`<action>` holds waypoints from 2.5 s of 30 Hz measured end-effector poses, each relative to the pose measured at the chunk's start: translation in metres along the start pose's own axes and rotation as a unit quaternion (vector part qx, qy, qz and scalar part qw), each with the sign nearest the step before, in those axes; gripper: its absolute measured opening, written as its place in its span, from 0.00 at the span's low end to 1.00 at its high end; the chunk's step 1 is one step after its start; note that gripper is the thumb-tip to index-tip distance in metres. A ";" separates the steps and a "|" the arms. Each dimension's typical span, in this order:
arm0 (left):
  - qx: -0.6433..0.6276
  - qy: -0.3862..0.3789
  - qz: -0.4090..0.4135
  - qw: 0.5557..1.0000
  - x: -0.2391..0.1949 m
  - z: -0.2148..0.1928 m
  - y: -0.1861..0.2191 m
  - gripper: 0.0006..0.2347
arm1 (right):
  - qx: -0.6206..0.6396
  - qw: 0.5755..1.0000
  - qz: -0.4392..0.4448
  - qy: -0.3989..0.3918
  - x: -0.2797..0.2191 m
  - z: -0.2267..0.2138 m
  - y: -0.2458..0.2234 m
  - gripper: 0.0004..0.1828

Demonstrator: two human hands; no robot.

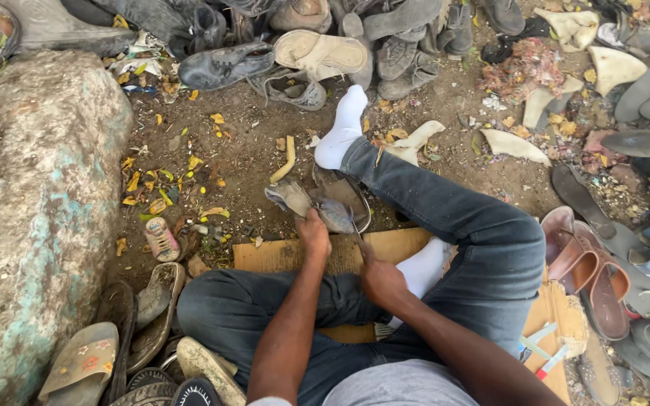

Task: The person sits on the ground and uses a knife to scrape and cut the sole of a worn shoe. They repeatedly scrape the sole surface and trim edges, then set the shoe aside and pick up another shoe to continue scraping its sole.

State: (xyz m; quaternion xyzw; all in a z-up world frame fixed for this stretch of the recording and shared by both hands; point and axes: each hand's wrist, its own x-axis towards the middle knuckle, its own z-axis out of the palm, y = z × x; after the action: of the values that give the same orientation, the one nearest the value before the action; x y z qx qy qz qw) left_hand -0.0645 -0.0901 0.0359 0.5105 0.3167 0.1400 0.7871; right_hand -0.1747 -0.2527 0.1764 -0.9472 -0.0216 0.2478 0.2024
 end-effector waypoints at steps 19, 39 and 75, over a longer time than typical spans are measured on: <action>0.225 -0.105 -0.118 0.962 0.004 -0.039 0.074 0.12 | 0.058 0.985 -0.152 -0.062 0.098 -0.088 -0.022 0.32; 0.571 -0.055 0.075 0.816 0.004 -0.030 0.110 0.30 | 0.431 0.866 -0.191 0.167 0.146 -0.133 -0.075 0.18; 0.703 -0.304 -0.021 0.642 -0.008 0.025 0.172 0.24 | -0.192 0.965 -0.155 -0.087 0.139 -0.087 -0.072 0.30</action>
State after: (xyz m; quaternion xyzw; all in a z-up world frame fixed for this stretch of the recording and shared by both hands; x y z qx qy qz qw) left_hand -0.0366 -0.0369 0.1993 0.9174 0.0726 -0.3043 0.2461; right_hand -0.0070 -0.1996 0.2097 -0.9281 -0.2330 0.2860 0.0504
